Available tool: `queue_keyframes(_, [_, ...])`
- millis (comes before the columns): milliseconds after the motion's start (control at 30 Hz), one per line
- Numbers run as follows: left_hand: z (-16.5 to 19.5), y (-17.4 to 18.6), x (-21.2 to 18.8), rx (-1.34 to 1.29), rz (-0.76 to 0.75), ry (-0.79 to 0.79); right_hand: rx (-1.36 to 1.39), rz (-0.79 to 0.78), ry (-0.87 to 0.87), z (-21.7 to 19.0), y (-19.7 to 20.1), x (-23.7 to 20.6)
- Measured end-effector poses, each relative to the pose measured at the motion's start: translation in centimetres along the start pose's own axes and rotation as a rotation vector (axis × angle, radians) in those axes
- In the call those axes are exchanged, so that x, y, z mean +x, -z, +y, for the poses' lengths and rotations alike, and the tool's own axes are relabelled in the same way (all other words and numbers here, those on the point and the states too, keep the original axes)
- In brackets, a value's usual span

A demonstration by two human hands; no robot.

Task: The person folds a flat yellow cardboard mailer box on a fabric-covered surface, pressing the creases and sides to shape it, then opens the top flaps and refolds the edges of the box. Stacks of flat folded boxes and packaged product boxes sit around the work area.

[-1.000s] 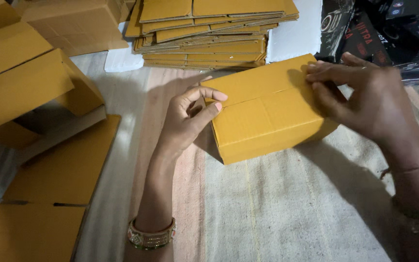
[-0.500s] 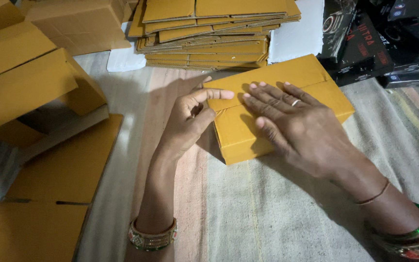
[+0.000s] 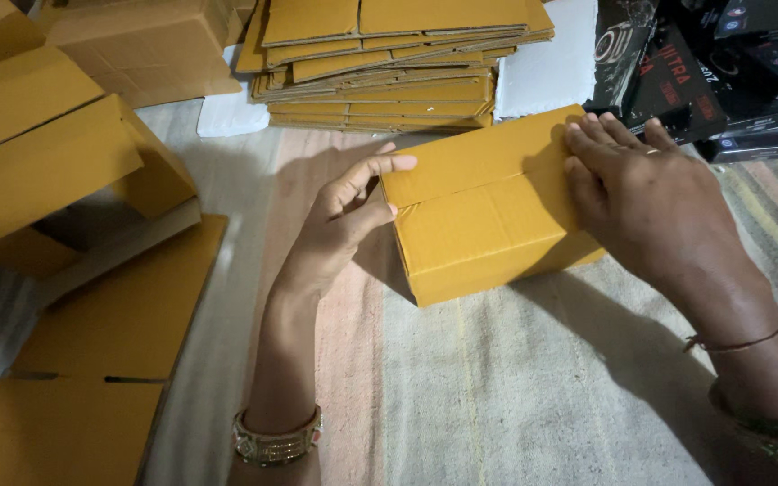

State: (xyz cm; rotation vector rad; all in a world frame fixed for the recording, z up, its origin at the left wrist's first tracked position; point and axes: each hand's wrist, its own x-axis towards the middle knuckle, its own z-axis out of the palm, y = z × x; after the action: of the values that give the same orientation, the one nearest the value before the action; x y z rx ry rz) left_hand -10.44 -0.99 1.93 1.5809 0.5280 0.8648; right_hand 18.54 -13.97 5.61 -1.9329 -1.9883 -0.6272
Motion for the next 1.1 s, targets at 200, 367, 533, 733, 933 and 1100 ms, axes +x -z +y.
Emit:
queue_keyframes(200, [0.1, -0.7, -0.2, 0.413, 0.109, -0.115, -0.209, -0.029, 0.118, -2.2, 0.3, 0.8])
queue_keyframes(367, [1.2, -4.9, -0.3, 1.091, 0.26, -0.286, 0.123, -0.027, 0.245, -5.1, 0.5, 0.5])
queue_keyframes(533, [2.2, -10.2, 0.0, 1.359, 0.143, -0.155, 0.189, -0.05, 0.286, -5.9, 0.8, 0.8])
queue_keyframes(733, [2.6, -10.1, -0.1, 1.273, 0.172, -0.183, 0.218, -0.154, 0.222, -4.7, 0.8, 1.2])
queue_keyframes(933, [3.4, -9.1, 0.1, 1.245, 0.076, 0.138, 0.181, -0.162, 0.109, -1.5, 0.0, 1.4])
queue_keyframes(1100, [4.1, -7.5, 0.1, 1.149, 0.041, 0.268, 0.249, -0.208, -0.058, 0.8, -0.5, 1.3])
